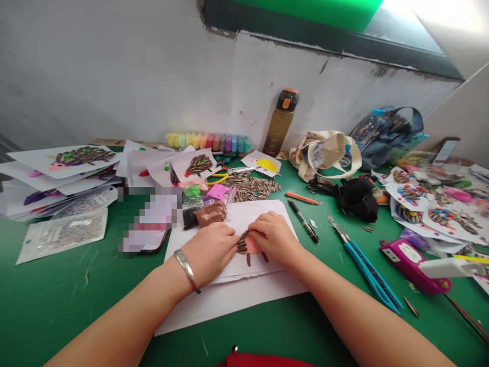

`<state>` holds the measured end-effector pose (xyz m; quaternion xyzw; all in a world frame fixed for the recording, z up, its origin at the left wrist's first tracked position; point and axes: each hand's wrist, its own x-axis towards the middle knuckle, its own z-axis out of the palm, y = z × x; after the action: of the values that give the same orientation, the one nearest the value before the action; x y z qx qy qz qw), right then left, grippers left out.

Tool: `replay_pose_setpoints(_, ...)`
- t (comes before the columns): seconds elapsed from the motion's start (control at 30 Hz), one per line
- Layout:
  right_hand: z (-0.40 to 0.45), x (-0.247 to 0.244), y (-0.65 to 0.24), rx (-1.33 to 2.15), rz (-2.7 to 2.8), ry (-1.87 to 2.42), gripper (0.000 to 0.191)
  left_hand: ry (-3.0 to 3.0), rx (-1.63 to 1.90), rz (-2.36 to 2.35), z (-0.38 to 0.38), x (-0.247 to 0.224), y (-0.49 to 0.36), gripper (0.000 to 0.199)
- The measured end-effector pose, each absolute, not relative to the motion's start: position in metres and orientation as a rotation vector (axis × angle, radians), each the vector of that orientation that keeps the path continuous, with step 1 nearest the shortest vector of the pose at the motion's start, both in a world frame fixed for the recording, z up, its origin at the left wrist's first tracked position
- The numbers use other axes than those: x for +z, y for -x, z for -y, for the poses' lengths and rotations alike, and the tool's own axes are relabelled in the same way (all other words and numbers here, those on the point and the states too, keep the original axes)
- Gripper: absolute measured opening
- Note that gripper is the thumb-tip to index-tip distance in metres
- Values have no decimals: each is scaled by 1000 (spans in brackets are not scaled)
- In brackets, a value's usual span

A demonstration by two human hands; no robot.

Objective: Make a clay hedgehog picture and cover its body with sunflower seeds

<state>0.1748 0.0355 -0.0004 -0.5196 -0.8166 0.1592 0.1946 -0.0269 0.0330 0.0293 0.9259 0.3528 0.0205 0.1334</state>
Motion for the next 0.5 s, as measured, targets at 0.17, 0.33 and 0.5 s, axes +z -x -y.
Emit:
replay_pose_setpoints(0.17,-35,-3,-174,455,2272,1466,14,-2690,65,-1017,-33,29,26,25)
replay_pose_setpoints(0.33,-34,-3,-174,462,2254,1465,14,-2691,82,-1047,-34,28,25,27)
replay_pose_setpoints(0.5,-36,-1,-173,473,2271,1461,15,-2694,87,-1053,-34,26,25,27)
